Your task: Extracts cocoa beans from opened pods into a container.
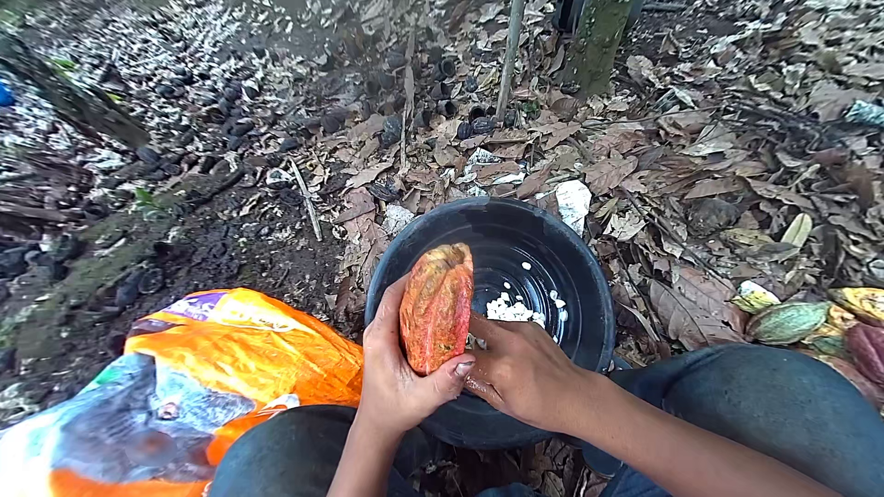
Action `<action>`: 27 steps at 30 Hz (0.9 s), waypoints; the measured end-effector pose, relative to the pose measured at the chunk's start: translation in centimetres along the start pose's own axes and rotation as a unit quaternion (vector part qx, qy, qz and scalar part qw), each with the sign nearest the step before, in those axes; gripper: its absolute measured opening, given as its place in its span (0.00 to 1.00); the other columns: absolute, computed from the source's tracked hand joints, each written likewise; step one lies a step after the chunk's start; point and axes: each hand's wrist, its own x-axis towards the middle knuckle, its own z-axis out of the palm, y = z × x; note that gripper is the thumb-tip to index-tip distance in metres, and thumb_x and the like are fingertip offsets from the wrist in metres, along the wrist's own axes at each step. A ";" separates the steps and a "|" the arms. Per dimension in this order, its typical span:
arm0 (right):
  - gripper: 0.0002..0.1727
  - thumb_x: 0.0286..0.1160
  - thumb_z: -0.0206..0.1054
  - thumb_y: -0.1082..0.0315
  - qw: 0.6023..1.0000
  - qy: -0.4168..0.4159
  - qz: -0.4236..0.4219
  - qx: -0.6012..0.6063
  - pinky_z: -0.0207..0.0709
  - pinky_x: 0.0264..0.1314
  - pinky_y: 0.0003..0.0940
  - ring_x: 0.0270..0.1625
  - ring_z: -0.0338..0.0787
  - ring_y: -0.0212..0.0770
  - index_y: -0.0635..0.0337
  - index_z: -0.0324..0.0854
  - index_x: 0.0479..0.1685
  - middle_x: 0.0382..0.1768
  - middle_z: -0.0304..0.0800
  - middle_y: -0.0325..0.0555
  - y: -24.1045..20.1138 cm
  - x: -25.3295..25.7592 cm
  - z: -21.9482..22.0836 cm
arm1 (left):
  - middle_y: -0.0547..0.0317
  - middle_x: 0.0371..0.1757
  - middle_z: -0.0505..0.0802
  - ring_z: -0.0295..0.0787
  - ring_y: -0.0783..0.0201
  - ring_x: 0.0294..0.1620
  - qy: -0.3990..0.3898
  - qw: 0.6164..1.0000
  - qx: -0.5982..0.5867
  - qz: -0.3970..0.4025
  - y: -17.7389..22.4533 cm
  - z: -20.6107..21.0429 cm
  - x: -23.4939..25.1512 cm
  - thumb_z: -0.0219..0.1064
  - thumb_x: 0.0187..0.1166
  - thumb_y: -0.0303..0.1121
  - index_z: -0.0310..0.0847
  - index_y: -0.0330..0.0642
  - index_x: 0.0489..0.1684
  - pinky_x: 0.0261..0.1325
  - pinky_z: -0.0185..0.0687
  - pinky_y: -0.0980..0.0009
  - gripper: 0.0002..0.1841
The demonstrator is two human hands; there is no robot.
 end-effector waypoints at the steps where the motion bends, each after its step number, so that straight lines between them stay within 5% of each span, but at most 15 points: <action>1: 0.11 0.81 0.62 0.63 1.000 -0.006 0.000 -0.016 0.84 0.26 0.39 0.33 0.93 0.47 0.53 0.90 0.35 0.51 0.92 0.55 0.0 0.0 0.0 | 0.75 0.61 0.87 0.83 0.86 0.60 0.005 1.000 -0.001 0.000 0.0 -0.1 0.0 0.67 0.69 0.71 0.67 0.43 0.79 0.64 0.82 0.82 0.47; 6: 0.12 0.85 0.61 0.60 0.998 -0.049 0.005 -0.026 0.84 0.27 0.40 0.35 0.92 0.46 0.51 0.90 0.47 0.52 0.90 0.51 0.4 -0.2 0.2 | 0.81 0.57 0.88 0.86 0.85 0.56 0.046 0.998 -0.026 -0.034 0.0 -0.6 0.1 0.68 0.68 0.71 0.67 0.48 0.77 0.58 0.86 0.81 0.44; 10: 0.18 0.84 0.61 0.63 1.000 -0.012 -0.005 -0.016 0.83 0.25 0.36 0.31 0.91 0.43 0.50 0.86 0.68 0.54 0.91 0.51 0.1 -0.2 0.4 | 0.86 0.56 0.88 0.87 0.86 0.54 0.057 0.994 -0.073 -0.059 0.3 -0.6 0.2 0.69 0.68 0.68 0.67 0.53 0.77 0.55 0.86 0.84 0.41; 16: 0.19 0.82 0.60 0.62 0.995 -0.091 0.027 -0.031 0.81 0.22 0.39 0.26 0.88 0.45 0.43 0.87 0.68 0.55 0.87 0.55 -0.5 -0.1 0.1 | 0.84 0.57 0.87 0.86 0.86 0.56 0.058 0.995 -0.059 -0.051 0.2 -0.5 0.0 0.69 0.67 0.69 0.69 0.51 0.75 0.58 0.85 0.82 0.42; 20: 0.19 0.84 0.59 0.61 0.994 -0.103 0.011 0.020 0.80 0.23 0.38 0.29 0.89 0.44 0.46 0.87 0.67 0.53 0.88 0.53 0.2 0.0 -0.3 | 0.85 0.51 0.91 0.89 0.83 0.50 0.063 0.984 -0.145 -0.081 0.4 -0.6 0.0 0.69 0.69 0.66 0.72 0.60 0.70 0.52 0.88 0.82 0.34; 27: 0.30 0.81 0.62 0.56 0.989 -0.134 0.059 0.001 0.78 0.20 0.41 0.22 0.85 0.44 0.42 0.72 0.85 0.52 0.85 0.55 -1.4 -0.2 -0.3 | 0.79 0.52 0.96 0.91 0.82 0.55 0.092 0.926 -0.362 -0.061 -0.2 -1.7 -0.7 0.70 0.75 0.53 0.87 0.67 0.58 0.59 0.87 0.78 0.15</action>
